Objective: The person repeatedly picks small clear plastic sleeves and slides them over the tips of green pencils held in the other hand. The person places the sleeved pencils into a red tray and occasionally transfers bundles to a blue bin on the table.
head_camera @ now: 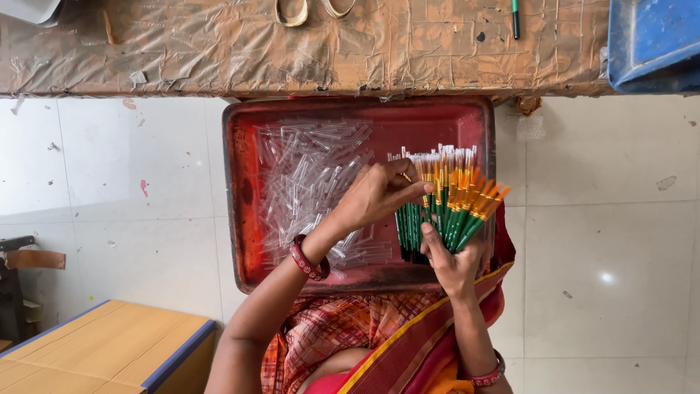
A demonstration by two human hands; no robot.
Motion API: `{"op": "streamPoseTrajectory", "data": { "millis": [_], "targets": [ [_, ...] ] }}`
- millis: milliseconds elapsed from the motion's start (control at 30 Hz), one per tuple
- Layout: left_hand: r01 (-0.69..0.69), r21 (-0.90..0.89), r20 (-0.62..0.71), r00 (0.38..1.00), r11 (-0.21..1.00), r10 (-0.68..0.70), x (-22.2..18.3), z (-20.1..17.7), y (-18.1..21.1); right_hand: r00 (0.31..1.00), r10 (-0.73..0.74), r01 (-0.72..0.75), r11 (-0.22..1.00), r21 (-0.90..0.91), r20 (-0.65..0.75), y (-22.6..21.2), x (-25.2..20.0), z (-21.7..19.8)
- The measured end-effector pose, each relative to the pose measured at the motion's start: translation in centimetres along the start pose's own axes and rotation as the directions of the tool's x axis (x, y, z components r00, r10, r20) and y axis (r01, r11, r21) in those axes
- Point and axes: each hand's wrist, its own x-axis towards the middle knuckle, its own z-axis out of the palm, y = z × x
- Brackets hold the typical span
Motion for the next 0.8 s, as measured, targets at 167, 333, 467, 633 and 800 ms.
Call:
{"op": "streamPoseTrajectory", "data": {
  "millis": [167, 333, 467, 633, 800],
  "targets": [
    [0.232, 0.875, -0.089, 0.94, 0.425, -0.328, -2.3, -0.9, -4.2, 0.944, -0.322, 0.255, 0.597, -0.76, 0.064, 0.1, 1.3, -1.9],
    [0.064, 0.994, -0.049, 0.987, 0.094, -0.151, -4.3, -0.4, -14.7, 0.963, -0.269, 0.195, 0.759, -0.621, -0.027, -2.9, 1.6, -1.8],
    [-0.08, 0.993, 0.087, 0.993, 0.089, -0.082, -2.2, -0.9, -12.4, 0.985, 0.141, -0.146, 0.988, -0.049, -0.094, -1.9, 1.3, -1.0],
    [0.099, 0.554, -0.088, 0.994, 0.827, -0.06, -0.2, -1.8, -0.4, 0.971, 0.231, -0.238, 0.962, 0.131, 0.065, -1.4, 0.0, 0.1],
    [-0.083, -0.125, -0.03, 0.996, 0.989, 0.08, 0.5, -2.5, 0.8, 0.992, 0.04, -0.056, 0.989, 0.137, 0.116, -0.6, -0.6, 0.2]
  ]
}}
